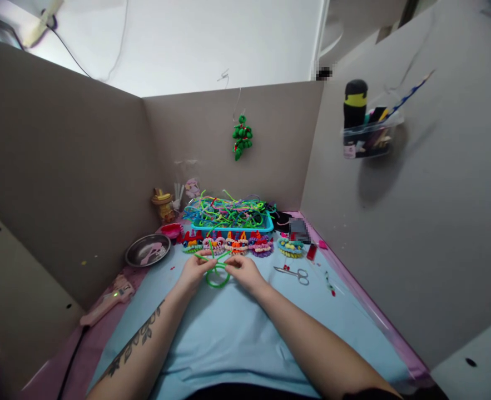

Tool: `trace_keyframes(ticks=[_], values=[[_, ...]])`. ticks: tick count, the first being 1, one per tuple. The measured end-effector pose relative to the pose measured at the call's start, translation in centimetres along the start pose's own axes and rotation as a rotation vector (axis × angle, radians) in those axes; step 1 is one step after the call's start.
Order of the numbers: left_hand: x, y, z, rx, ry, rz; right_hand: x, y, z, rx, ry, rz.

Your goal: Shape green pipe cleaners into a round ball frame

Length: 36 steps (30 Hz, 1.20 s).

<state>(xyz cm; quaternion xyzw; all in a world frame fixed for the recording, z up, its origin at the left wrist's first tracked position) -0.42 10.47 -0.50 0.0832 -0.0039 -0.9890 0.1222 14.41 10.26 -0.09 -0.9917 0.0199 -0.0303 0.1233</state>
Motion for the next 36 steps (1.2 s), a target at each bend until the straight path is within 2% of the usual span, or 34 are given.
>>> trace_keyframes(ticks=[5,10,13,16,20,26,31,36], values=[[-1.0,0.4,0.4,-0.118,-0.122,-0.092,0.0,0.2,-0.3,0.002,0.118,0.037],[-1.1,0.4,0.5,-0.119,-0.102,-0.111,0.1,0.2,0.2,-0.051,0.070,0.062],[-0.8,0.4,0.6,-0.147,-0.135,-0.088,-0.7,0.4,0.9,-0.102,0.002,-0.016],[-1.0,0.5,0.5,-0.157,-0.163,-0.123,-1.6,0.8,1.2,-0.147,-0.104,-0.095],[-1.3,0.7,0.2,-0.128,-0.160,-0.163,-1.4,0.9,1.2,-0.175,-0.116,-0.056],[-1.6,1.2,0.0,-0.007,-0.124,-0.199,-1.6,1.0,-0.2,-0.124,-0.122,-0.104],[-1.2,1.0,0.5,0.002,-0.087,-0.174,-1.8,1.1,-0.1,-0.110,-0.059,-0.161],[-0.7,0.9,1.1,0.002,-0.094,-0.136,-1.7,0.9,0.3,-0.102,-0.057,-0.135]])
Point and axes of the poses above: each hand's wrist, its own y-axis away from the middle knuckle, its own x-axis out of the back of the hand, z = x × y, the point moved 9 cm from there along -y, towards the middle knuckle, and after that the axes turned 15 degrees about z, right-handed, at the moved point
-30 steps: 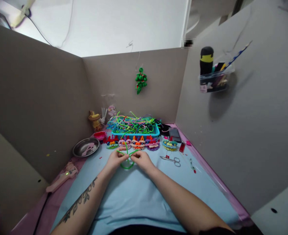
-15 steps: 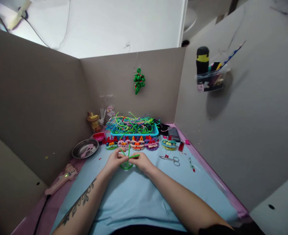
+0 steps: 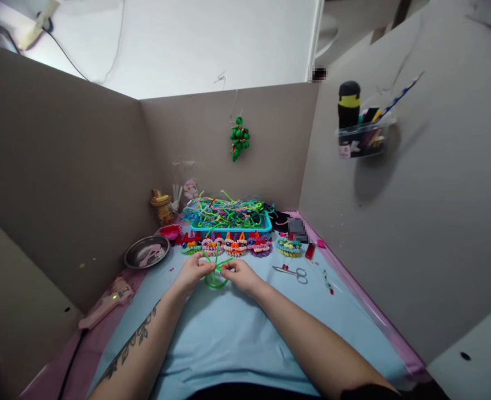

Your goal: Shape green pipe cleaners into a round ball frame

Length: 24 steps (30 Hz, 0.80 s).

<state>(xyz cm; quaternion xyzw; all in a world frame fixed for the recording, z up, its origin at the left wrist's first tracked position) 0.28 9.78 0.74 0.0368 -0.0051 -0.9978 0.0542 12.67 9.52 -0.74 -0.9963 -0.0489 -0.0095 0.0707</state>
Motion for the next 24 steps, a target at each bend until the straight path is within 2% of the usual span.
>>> trace_keyframes(ticks=[11,17,24], values=[[0.5,-0.7,-0.9,0.087,0.135,0.006,-0.6,0.2,-0.7,0.047,-0.074,-0.107],[1.8,-1.4,-1.5,0.158,0.188,0.045,-0.3,0.3,-0.8,0.043,-0.060,-0.121],[1.3,-1.4,-1.8,0.225,0.235,-0.059,0.2,0.3,-1.0,0.069,-0.055,-0.090]])
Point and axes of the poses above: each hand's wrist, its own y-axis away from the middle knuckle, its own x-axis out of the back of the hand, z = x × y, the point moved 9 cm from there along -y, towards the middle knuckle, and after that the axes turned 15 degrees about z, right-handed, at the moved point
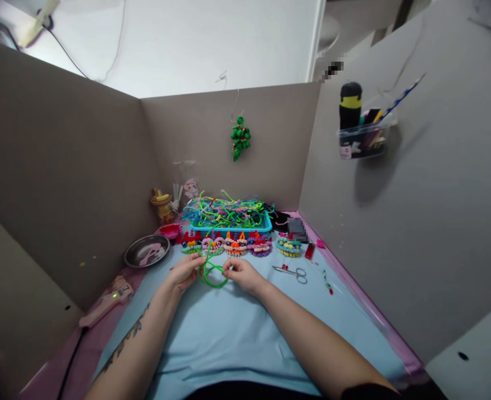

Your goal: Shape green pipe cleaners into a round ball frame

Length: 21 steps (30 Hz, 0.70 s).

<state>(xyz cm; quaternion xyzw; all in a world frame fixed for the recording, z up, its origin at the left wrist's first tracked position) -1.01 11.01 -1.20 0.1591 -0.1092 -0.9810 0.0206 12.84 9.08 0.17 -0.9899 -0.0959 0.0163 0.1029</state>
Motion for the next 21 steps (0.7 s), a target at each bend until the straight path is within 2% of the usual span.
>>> trace_keyframes(ticks=[3,6,9,12,15,21], values=[[-0.4,0.3,-0.2,0.028,-0.005,-0.037,0.1,0.0,-0.1,0.029,0.042,-0.037],[0.2,0.4,0.2,-0.010,-0.044,0.018,0.1,-0.1,0.3,0.025,0.157,-0.107],[0.5,0.5,1.0,-0.118,-0.115,0.084,1.6,-0.7,0.3,0.016,0.146,0.003],[-0.2,1.0,1.6,-0.218,-0.169,0.091,2.9,-1.2,0.0,-0.003,-0.028,0.157],[-1.2,1.4,1.8,-0.279,-0.165,0.088,2.5,-1.1,-0.2,-0.010,-0.059,0.160],[-2.9,2.0,0.9,-0.297,-0.236,0.001,2.3,-1.1,0.1,0.018,0.143,0.198]])
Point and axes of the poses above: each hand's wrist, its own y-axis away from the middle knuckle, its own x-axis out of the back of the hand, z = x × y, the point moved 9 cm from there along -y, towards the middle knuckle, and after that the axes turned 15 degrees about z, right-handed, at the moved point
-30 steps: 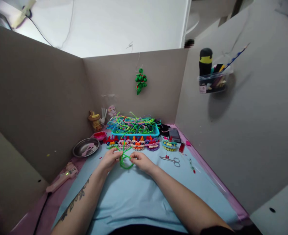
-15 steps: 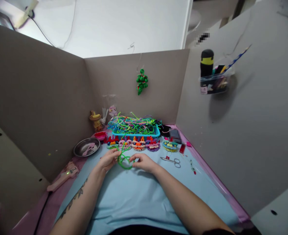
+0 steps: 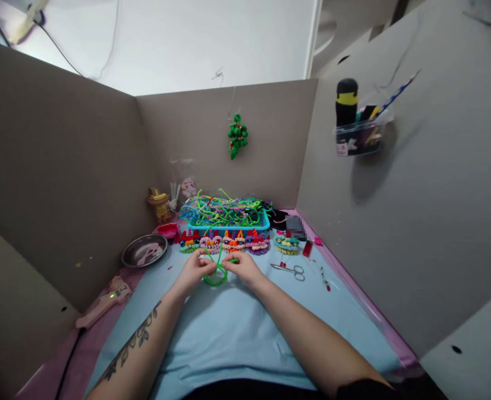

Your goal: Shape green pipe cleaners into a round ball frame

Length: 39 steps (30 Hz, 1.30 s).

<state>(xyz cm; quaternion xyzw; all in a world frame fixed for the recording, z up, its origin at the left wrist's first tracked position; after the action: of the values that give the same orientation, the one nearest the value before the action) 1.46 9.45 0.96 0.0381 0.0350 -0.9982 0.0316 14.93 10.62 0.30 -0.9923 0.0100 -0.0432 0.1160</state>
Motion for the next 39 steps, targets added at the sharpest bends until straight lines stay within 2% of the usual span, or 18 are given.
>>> trace_keyframes(ticks=[4,7,9,12,17,21,24,27,29,33,36,39], values=[[-0.4,0.3,-0.1,0.020,-0.019,-0.060,0.5,-0.2,-0.1,0.023,-0.019,0.044],[0.4,0.0,0.2,0.011,-0.009,0.024,-0.2,0.1,-0.2,0.015,-0.053,-0.006],[1.0,-0.2,0.4,0.005,0.015,0.085,-0.9,0.4,-0.2,0.036,0.014,-0.056],[1.3,-0.4,0.4,0.021,0.051,0.106,-1.0,0.6,-0.8,0.157,0.164,-0.057],[1.3,-0.4,0.6,-0.020,0.015,0.052,0.3,0.4,-1.7,0.309,0.328,0.022],[1.5,-0.6,0.4,-0.008,0.001,0.086,0.1,0.3,-0.9,0.247,0.309,-0.014],[2.5,-0.9,0.2,-0.017,0.050,0.210,0.4,0.5,-1.0,0.234,0.251,0.095],[3.3,-1.1,-0.3,-0.003,0.111,0.334,0.8,1.3,-2.7,0.339,0.264,0.249],[3.2,-1.1,-0.7,0.018,0.157,0.358,0.0,1.8,-3.3,0.373,0.293,0.220],[1.9,-0.9,-1.1,0.038,0.208,0.290,-1.6,2.4,-3.1,0.354,0.368,0.134],[1.4,-0.7,-1.3,0.051,0.205,0.264,-2.0,2.6,-3.0,0.379,0.398,0.121],[1.8,-0.7,-1.2,0.024,0.153,0.300,-2.1,2.7,-3.0,0.387,0.396,0.102]])
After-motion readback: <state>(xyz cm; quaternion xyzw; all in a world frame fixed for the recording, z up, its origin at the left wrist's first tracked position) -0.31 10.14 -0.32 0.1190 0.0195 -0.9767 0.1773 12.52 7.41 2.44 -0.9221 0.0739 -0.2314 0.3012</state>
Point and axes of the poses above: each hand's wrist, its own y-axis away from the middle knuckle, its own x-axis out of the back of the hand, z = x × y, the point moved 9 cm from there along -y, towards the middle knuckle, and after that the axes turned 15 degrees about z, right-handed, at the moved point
